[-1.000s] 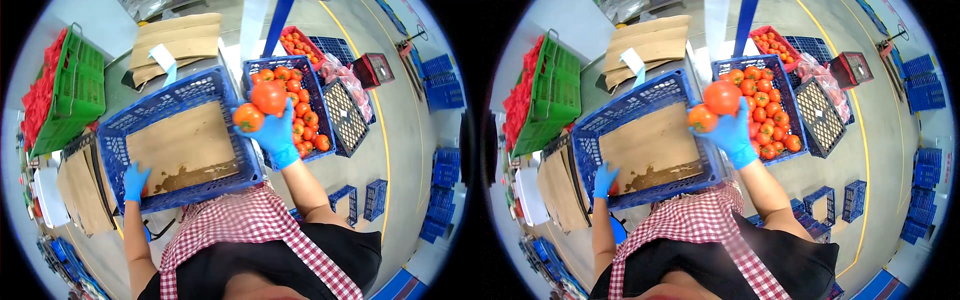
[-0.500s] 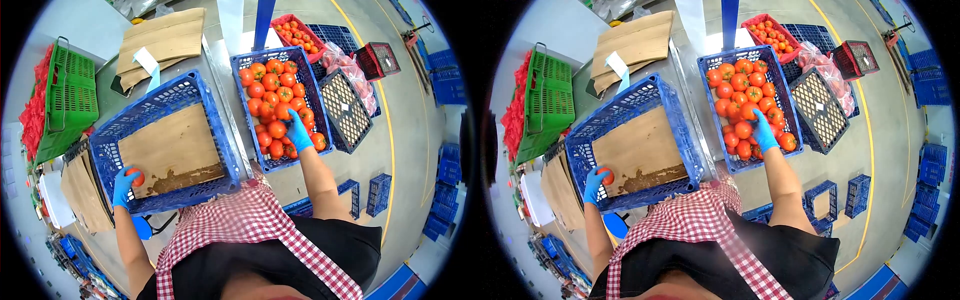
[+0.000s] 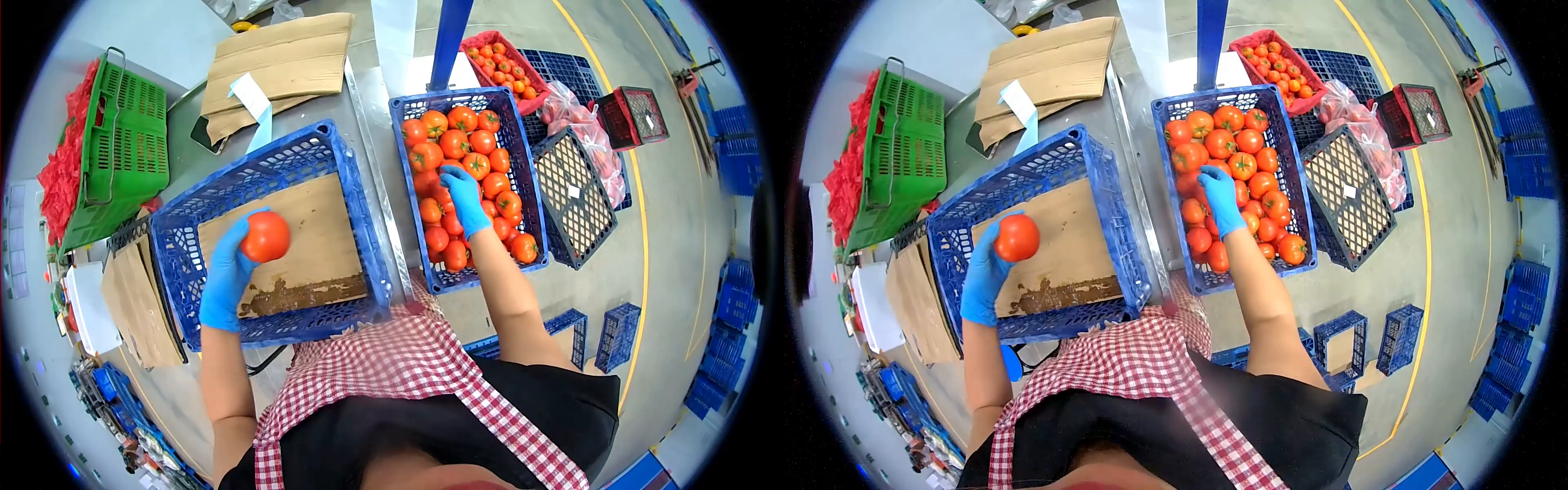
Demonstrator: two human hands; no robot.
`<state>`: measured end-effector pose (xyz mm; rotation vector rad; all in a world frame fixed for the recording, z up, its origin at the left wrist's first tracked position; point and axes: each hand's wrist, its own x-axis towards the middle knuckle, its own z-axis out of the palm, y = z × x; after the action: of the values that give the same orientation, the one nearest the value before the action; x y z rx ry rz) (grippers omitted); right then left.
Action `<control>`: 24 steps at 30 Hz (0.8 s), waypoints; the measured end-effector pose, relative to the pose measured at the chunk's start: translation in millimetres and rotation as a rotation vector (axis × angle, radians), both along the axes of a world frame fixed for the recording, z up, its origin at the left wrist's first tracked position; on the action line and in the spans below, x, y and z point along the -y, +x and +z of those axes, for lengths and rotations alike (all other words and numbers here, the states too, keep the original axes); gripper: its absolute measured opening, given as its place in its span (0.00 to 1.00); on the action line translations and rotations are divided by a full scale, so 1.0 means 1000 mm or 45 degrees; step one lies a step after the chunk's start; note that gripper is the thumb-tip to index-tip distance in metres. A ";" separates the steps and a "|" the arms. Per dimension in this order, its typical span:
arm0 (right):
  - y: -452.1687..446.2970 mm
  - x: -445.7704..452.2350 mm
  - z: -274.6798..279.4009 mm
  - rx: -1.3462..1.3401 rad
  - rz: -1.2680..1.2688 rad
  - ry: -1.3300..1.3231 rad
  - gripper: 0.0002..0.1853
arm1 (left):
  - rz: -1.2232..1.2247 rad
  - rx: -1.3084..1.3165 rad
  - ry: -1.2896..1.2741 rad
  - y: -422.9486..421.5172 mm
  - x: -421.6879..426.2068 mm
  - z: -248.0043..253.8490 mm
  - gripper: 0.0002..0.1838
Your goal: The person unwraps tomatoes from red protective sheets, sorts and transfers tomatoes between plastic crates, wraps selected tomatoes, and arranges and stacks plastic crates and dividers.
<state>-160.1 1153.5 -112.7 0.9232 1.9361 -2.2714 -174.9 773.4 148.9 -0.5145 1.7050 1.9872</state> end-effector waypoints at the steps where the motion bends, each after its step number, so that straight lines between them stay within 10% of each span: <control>1: 0.004 0.007 0.019 -0.004 0.016 -0.088 0.19 | -0.031 0.051 0.080 0.000 -0.016 0.004 0.24; 7: 0.051 0.062 0.145 -0.101 0.481 -1.278 0.33 | -0.468 0.051 -0.017 0.018 -0.121 -0.013 0.24; 13: 0.060 0.015 0.120 -0.207 0.129 -1.378 0.34 | -0.742 -0.238 -0.288 0.024 -0.104 -0.008 0.22; 15: 0.044 -0.023 0.069 -0.022 -0.233 -1.500 0.31 | -0.422 -0.316 -0.529 0.025 -0.051 -0.040 0.24; 17: 0.029 -0.051 -0.006 -0.290 -0.278 -0.446 0.27 | -0.063 -0.516 -0.925 0.033 0.002 -0.055 0.24; 19: -0.003 -0.091 -0.009 0.073 -0.759 -1.015 0.27 | 0.172 -0.619 -1.196 0.047 0.051 -0.054 0.25; 24: -0.032 -0.114 -0.039 0.117 -0.889 -0.877 0.25 | 0.643 -0.509 -1.825 0.119 0.124 -0.047 0.28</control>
<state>-192.5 1267.5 -151.3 1.6827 0.6983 -2.8280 -56.1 649.3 102.4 -1.0933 3.3602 0.7348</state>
